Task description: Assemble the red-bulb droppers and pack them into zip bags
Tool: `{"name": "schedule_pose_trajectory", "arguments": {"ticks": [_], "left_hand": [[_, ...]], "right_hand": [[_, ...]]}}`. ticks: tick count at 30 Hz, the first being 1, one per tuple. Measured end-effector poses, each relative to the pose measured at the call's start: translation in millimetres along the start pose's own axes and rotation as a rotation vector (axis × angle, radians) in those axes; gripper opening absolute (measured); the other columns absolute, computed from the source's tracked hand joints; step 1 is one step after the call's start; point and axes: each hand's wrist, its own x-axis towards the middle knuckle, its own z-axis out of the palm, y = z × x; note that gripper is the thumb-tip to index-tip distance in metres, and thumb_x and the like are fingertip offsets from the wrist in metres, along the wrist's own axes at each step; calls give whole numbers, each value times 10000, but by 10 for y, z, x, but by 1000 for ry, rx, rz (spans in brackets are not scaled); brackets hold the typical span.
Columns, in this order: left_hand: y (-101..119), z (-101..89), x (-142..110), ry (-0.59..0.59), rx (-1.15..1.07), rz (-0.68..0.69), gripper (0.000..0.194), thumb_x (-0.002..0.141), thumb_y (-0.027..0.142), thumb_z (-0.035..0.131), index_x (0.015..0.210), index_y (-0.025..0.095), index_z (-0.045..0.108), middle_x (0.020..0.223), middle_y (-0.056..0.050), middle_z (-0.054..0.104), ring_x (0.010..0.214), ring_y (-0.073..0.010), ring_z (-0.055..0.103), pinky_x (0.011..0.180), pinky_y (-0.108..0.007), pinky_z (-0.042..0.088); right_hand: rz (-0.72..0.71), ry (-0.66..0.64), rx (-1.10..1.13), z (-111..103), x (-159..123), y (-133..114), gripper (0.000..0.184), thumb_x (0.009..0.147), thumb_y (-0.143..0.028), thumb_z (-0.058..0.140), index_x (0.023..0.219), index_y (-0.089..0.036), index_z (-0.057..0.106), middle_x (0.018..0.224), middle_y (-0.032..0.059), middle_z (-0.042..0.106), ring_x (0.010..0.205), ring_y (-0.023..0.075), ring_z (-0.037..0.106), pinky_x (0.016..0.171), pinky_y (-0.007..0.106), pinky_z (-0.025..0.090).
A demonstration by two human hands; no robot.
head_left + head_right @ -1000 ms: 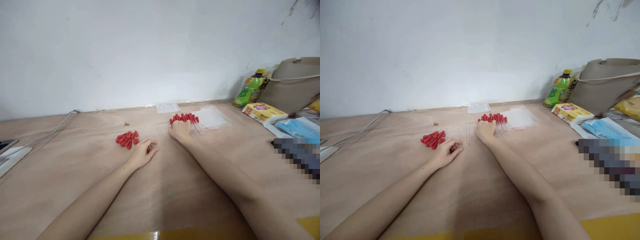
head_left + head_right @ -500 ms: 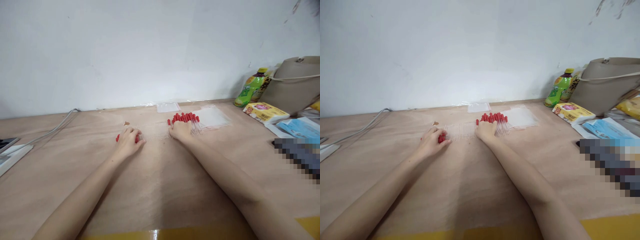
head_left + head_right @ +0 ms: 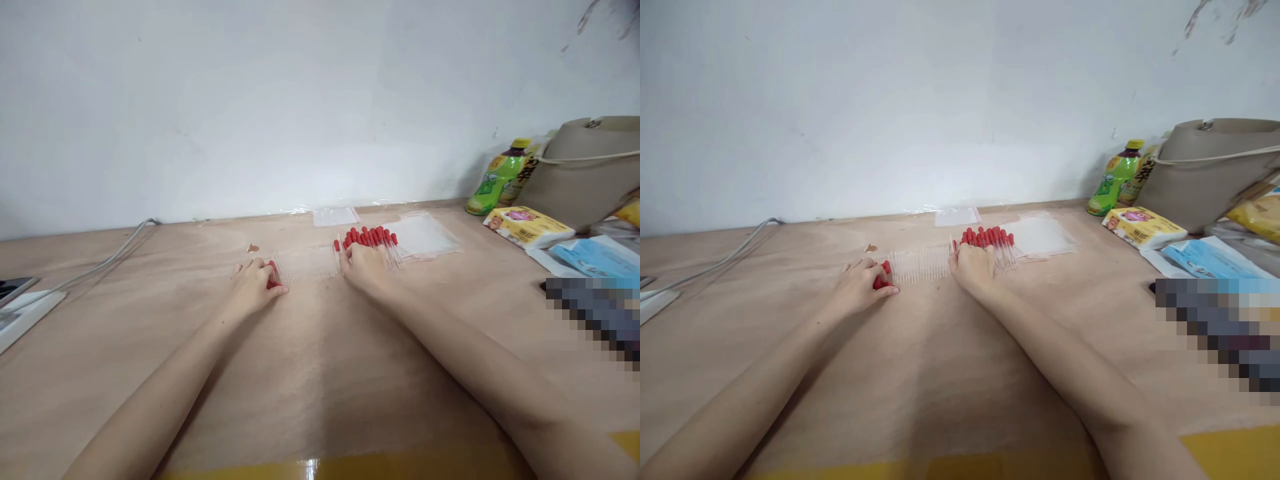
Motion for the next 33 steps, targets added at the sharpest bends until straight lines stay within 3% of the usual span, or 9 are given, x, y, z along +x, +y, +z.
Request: {"name": "schedule_pose_trajectory", "arguments": {"ticks": [4,8,13,16,22,33], "left_hand": [[53,-85,-9,73,-43,-10,239,789,343,528,662,152,594,801,-97,557,847,-274,522,754,-398,372],[188,-50,-34,163,-403,-32,228,826,328,465,772,158,607,785,-68,587,747,-203,557,681,-331,427],[434,281,-87,-5,-1203,-113,254,770,325,560,937,134,554,819,-59,655,761,-167,630,749,-330,488],[506,404,-105,-70,-1445,-189,287,727,308,625,930,120,552,835,-66,672,792,-167,648,828,-361,481],[497,403,-107,-111,-1541,-208,327,681,304,680,924,116,566,850,-68,686,799,-158,656,863,-359,477],[556,358,-108,-130,-1467,-167,324,695,332,669,927,120,593,888,-84,691,794,-178,661,834,-370,492]], "right_hand": [[-184,186,84,43,-302,208,277,875,-316,336,769,-150,530,740,60,631,684,166,538,743,322,238],[-376,203,216,57,-502,402,259,892,-304,344,796,-157,534,729,53,630,666,153,532,721,299,284],[-446,158,292,2,-562,387,235,890,-242,363,1005,-169,555,890,67,640,818,165,554,718,293,315],[-469,116,302,-13,-573,332,238,883,-220,372,990,-176,580,834,48,635,753,143,549,728,300,302],[-473,66,305,-43,-588,309,234,871,-239,396,974,-176,596,809,43,632,633,115,513,744,307,275],[-499,14,302,-62,-583,267,227,870,-254,401,961,-179,595,830,46,639,669,113,541,724,290,257]]}}
